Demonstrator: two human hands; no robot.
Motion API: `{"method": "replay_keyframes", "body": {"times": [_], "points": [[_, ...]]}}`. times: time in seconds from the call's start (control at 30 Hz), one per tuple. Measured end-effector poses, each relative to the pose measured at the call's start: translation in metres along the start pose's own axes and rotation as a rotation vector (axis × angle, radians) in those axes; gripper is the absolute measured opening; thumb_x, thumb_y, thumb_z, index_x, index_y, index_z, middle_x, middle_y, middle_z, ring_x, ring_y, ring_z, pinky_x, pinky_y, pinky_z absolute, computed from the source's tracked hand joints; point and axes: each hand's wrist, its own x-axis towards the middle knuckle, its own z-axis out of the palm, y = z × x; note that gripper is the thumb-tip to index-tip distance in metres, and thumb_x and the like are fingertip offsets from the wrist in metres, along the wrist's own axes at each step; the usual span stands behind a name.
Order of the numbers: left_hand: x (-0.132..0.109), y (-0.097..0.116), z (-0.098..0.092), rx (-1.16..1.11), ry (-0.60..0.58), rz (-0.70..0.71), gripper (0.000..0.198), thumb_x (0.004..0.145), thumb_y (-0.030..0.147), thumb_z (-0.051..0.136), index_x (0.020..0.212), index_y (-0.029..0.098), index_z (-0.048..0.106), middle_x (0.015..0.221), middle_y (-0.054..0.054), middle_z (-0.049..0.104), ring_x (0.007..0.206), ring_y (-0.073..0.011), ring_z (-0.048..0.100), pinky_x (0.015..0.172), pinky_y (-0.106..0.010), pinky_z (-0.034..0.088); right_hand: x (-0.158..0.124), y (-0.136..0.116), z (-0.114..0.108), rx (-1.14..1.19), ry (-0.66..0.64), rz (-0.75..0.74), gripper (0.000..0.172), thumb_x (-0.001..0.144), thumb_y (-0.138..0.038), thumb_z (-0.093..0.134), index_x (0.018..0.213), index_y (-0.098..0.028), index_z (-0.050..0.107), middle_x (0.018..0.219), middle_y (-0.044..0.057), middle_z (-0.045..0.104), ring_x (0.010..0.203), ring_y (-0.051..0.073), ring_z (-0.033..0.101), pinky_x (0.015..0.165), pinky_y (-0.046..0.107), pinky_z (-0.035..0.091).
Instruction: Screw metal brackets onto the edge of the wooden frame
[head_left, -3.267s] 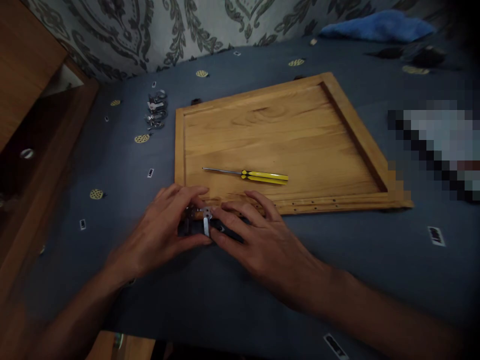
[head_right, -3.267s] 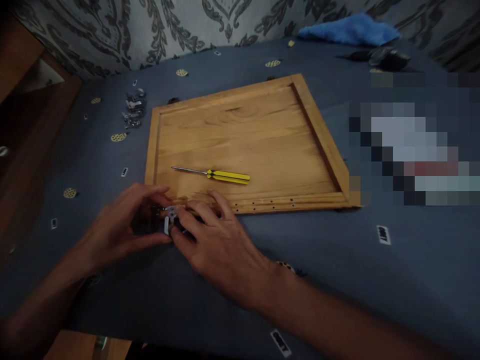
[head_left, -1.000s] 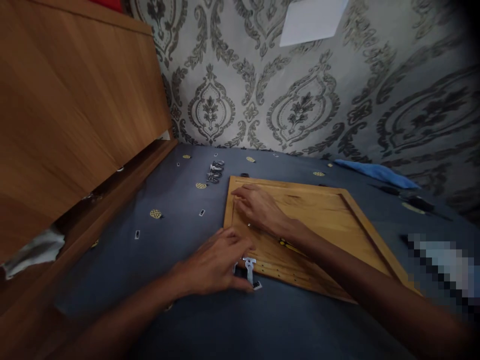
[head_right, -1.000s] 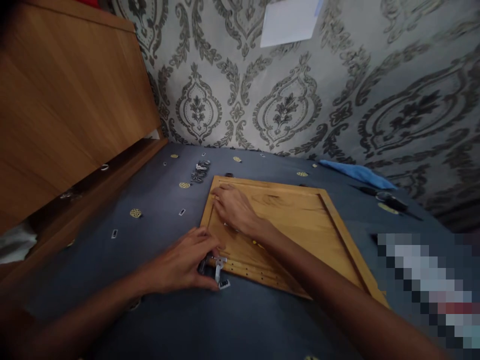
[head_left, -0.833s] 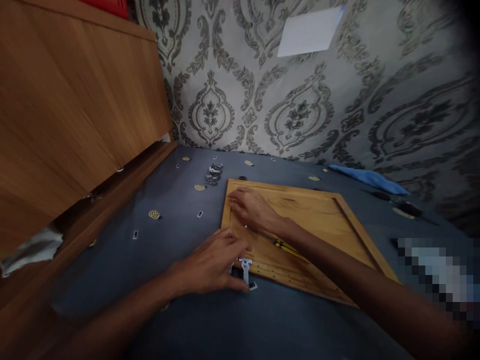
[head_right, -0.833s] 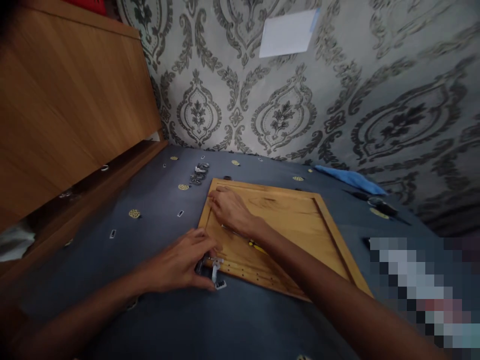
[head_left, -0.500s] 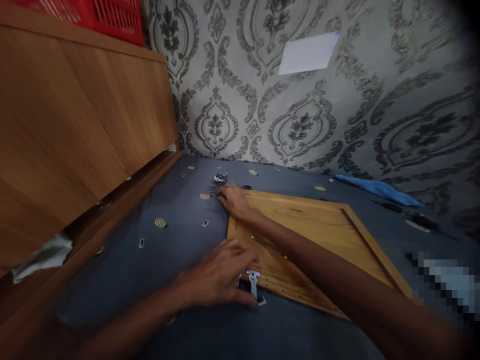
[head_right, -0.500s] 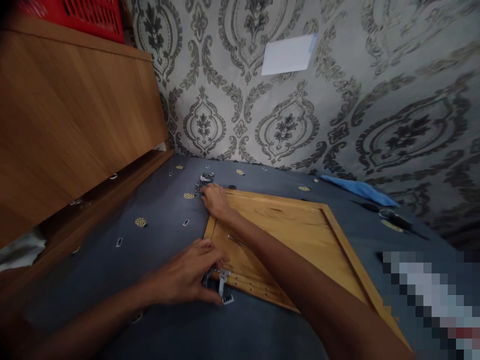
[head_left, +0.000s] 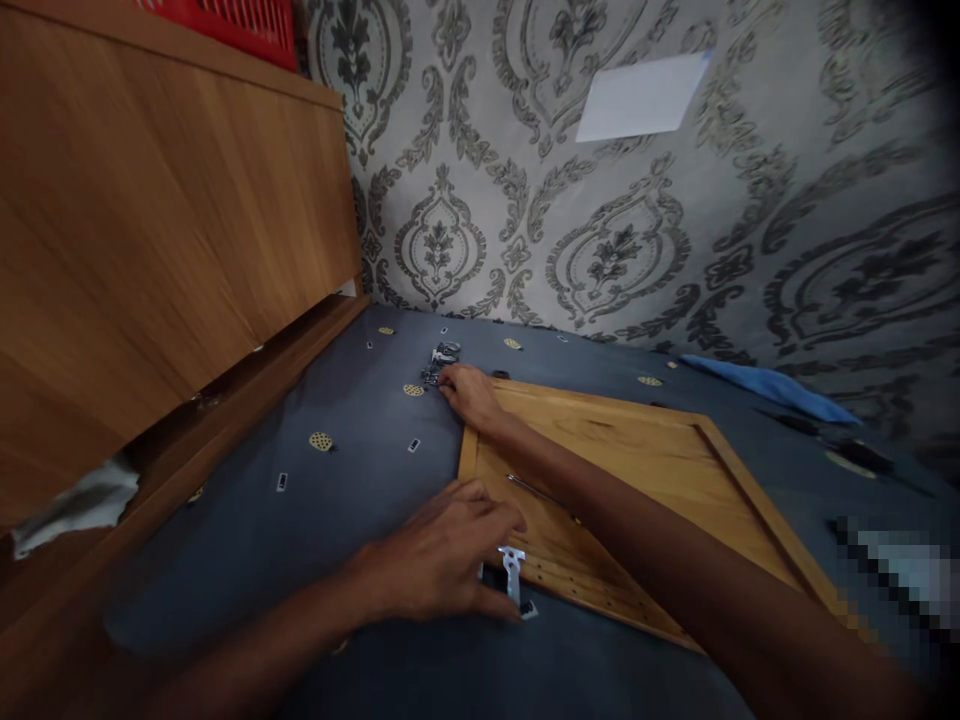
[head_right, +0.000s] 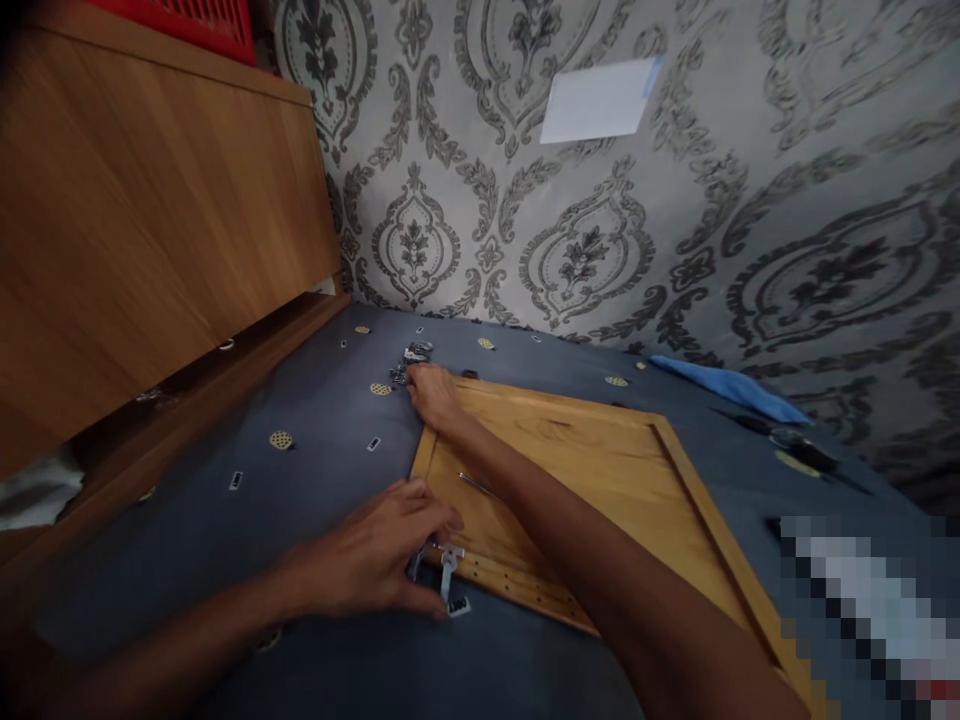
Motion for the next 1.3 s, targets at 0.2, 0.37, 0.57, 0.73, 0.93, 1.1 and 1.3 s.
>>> {"method": "replay_keyframes", "body": {"times": [0.2,0.37,0.57,0.73,0.93,1.1,1.3], "points": [[0.000,0.000,0.001,0.010,-0.001,-0.003,0.050,0.081,0.038,0.091,0.116,0.020,0.060,0.118,-0.008,0.067,0.114,-0.0288,0.060,0.101,-0.041,0.047,0.002,0.001,0.001,-0.034,0.037,-0.029,0.037,0.103,-0.038,0.066,0.133,-0.018,0.064,0.134,0.011,0.066,0.115,0.024,0.068,0.097,0.046,0.060],[0.001,-0.003,0.002,0.012,0.008,0.015,0.048,0.082,0.040,0.090,0.114,0.021,0.060,0.116,-0.008,0.067,0.113,-0.0283,0.060,0.101,-0.041,0.047,0.005,-0.003,-0.002,-0.096,0.080,-0.109,0.036,0.103,-0.038,0.066,0.133,-0.018,0.065,0.135,0.011,0.065,0.116,0.024,0.067,0.098,0.047,0.059],[0.000,-0.001,0.001,-0.005,-0.001,0.002,0.047,0.083,0.040,0.089,0.113,0.021,0.060,0.118,-0.008,0.066,0.115,-0.0281,0.060,0.104,-0.042,0.047,0.007,-0.007,-0.007,-0.150,0.101,-0.203,0.036,0.103,-0.038,0.067,0.133,-0.018,0.065,0.136,0.011,0.065,0.118,0.025,0.067,0.100,0.048,0.058],[-0.001,-0.002,0.001,-0.026,0.007,0.005,0.049,0.083,0.042,0.089,0.117,0.021,0.060,0.119,-0.008,0.066,0.117,-0.0290,0.060,0.104,-0.042,0.047,0.008,-0.006,-0.006,-0.126,0.128,-0.233,0.035,0.103,-0.037,0.066,0.132,-0.018,0.065,0.137,0.011,0.064,0.119,0.025,0.066,0.101,0.048,0.058],[-0.001,-0.003,0.002,-0.029,0.009,-0.006,0.052,0.082,0.042,0.090,0.120,0.021,0.061,0.119,-0.009,0.068,0.117,-0.0300,0.060,0.104,-0.043,0.047,0.008,0.003,-0.001,-0.029,0.204,-0.221,0.038,0.102,-0.037,0.067,0.134,-0.017,0.064,0.138,0.012,0.064,0.121,0.026,0.066,0.101,0.050,0.058],[0.000,0.001,-0.001,-0.019,-0.009,-0.030,0.054,0.081,0.043,0.091,0.121,0.022,0.061,0.120,-0.009,0.067,0.117,-0.0295,0.060,0.103,-0.041,0.047,0.006,0.003,0.002,0.019,0.208,-0.212,0.036,0.103,-0.038,0.067,0.132,-0.018,0.065,0.135,0.011,0.065,0.118,0.025,0.067,0.100,0.048,0.059],[0.000,0.003,-0.003,-0.007,-0.019,-0.021,0.052,0.082,0.040,0.090,0.119,0.018,0.061,0.119,-0.011,0.066,0.116,-0.0297,0.060,0.104,-0.043,0.047,-0.006,0.004,0.004,0.047,0.117,-0.181,0.036,0.103,-0.038,0.066,0.131,-0.017,0.065,0.131,0.011,0.067,0.113,0.024,0.068,0.096,0.046,0.060]]}}
